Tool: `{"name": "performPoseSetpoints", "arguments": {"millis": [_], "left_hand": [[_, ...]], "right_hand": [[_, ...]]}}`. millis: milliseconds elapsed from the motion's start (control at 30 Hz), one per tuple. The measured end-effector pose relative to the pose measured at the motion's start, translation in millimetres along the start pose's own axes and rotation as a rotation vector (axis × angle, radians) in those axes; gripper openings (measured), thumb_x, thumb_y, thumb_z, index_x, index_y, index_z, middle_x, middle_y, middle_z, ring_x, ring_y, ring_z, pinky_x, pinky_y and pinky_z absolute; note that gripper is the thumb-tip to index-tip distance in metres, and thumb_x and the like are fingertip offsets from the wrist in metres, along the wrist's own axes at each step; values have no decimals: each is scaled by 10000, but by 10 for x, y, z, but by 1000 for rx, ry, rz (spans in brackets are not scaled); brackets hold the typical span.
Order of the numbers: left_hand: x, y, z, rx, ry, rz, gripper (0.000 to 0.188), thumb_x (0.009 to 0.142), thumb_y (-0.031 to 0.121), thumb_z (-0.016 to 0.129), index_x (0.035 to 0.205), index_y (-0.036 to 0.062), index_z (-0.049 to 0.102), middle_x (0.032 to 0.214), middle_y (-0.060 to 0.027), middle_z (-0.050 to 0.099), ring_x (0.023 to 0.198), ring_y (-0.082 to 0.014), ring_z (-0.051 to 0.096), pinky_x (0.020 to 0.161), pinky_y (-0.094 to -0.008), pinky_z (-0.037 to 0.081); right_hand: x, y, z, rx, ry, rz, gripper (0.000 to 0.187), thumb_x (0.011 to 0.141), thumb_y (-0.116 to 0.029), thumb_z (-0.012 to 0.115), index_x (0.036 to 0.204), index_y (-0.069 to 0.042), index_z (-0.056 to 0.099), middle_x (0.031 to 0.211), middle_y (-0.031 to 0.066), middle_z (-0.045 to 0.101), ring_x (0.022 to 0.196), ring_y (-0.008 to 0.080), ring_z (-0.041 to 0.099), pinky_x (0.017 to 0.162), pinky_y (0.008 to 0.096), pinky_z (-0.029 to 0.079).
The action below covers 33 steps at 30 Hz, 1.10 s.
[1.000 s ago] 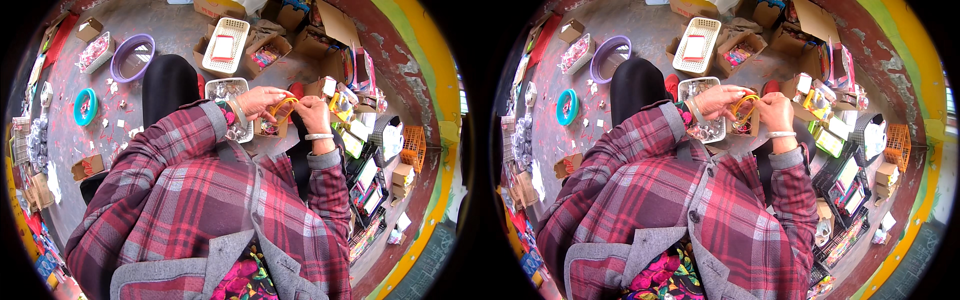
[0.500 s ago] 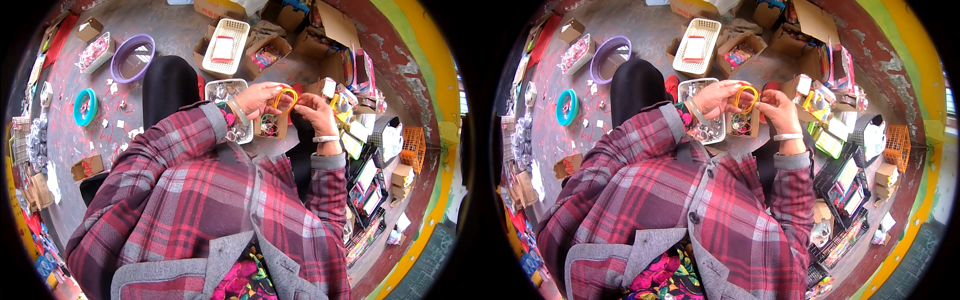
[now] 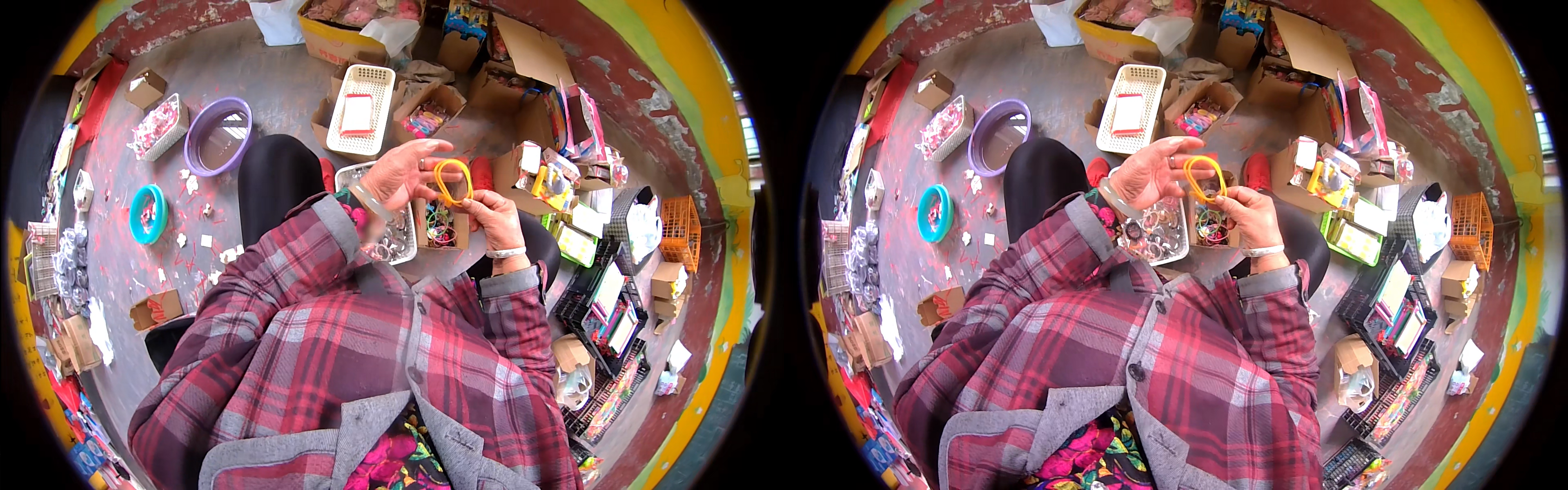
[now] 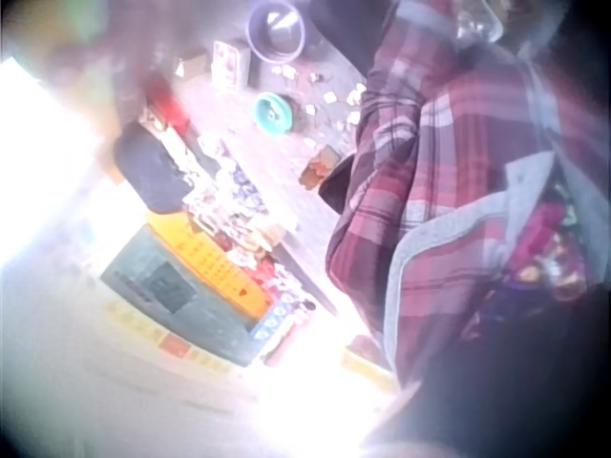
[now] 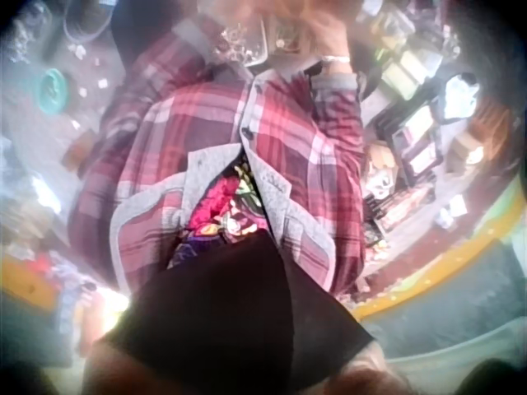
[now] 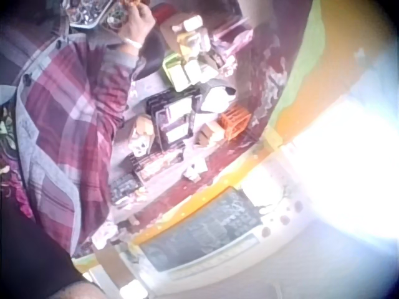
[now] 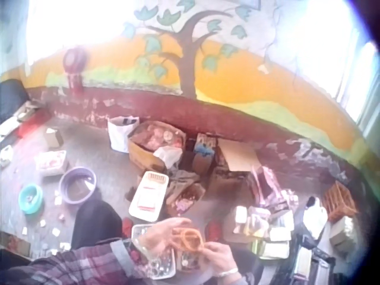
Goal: The person sits on the floor and ties yellow and red rubber bands together by hand. They then place the tied bands into a clear plastic container.
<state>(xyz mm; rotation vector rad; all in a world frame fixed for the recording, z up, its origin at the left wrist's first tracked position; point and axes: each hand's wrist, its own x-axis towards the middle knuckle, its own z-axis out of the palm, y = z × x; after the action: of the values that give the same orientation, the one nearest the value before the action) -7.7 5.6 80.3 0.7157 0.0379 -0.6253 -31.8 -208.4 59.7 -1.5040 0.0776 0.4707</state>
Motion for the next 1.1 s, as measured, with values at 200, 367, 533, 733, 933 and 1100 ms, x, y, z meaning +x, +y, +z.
{"name": "performPoseSetpoints", "arguments": {"millis": [200, 367, 533, 733, 933, 1100], "left_hand": [[50, 45, -116, 596, -16, -96, 300, 861, 269, 560, 1059, 44, 567, 953, -39, 629, 795, -61, 590, 497, -178, 435], [69, -24, -187, 583, 2, -167, 244, 854, 222, 572, 968, 11, 613, 819, -43, 656, 630, -35, 567, 450, -137, 399], [75, -46, -171, 581, 43, -139, 213, 842, 182, 583, 935, -7, 611, 807, -64, 658, 599, -35, 566, 440, -133, 387], [104, -123, -198, 465, 69, -82, 162, 823, 137, 598, 883, -14, 601, 799, -81, 657, 594, -54, 582, 433, -133, 379], [109, -171, -201, 378, 107, -66, 150, 813, 113, 606, 887, -16, 589, 792, -95, 649, 594, -63, 588, 422, -129, 370], [109, -190, -195, 392, 105, -111, 127, 800, 101, 616, 849, -8, 575, 773, -95, 646, 569, -69, 579, 401, -135, 363]], "right_hand": [[-40, -5, -68, -260, -69, -72, 132, 809, -115, 614, 885, -8, 629, 761, 3, 620, 613, 40, 516, 533, 173, 424], [-4, 77, -151, -336, -134, -92, 149, 802, -119, 620, 894, -2, 627, 756, -2, 606, 647, 49, 522, 580, 191, 439], [-53, -4, -168, -56, -95, -67, 156, 801, -117, 621, 899, 4, 626, 761, 20, 618, 661, 63, 549, 604, 188, 443], [-51, -25, -205, 137, -2, -27, 171, 839, -120, 573, 954, 1, 611, 766, 76, 644, 629, 111, 604, 547, 191, 462], [-50, -9, -216, 113, -6, 12, 187, 839, -150, 583, 945, 0, 620, 761, 82, 649, 623, 115, 608, 518, 180, 448], [-29, 30, -206, 81, 21, -22, 192, 830, -173, 599, 921, -6, 631, 761, 55, 644, 646, 97, 594, 534, 180, 435]]}}
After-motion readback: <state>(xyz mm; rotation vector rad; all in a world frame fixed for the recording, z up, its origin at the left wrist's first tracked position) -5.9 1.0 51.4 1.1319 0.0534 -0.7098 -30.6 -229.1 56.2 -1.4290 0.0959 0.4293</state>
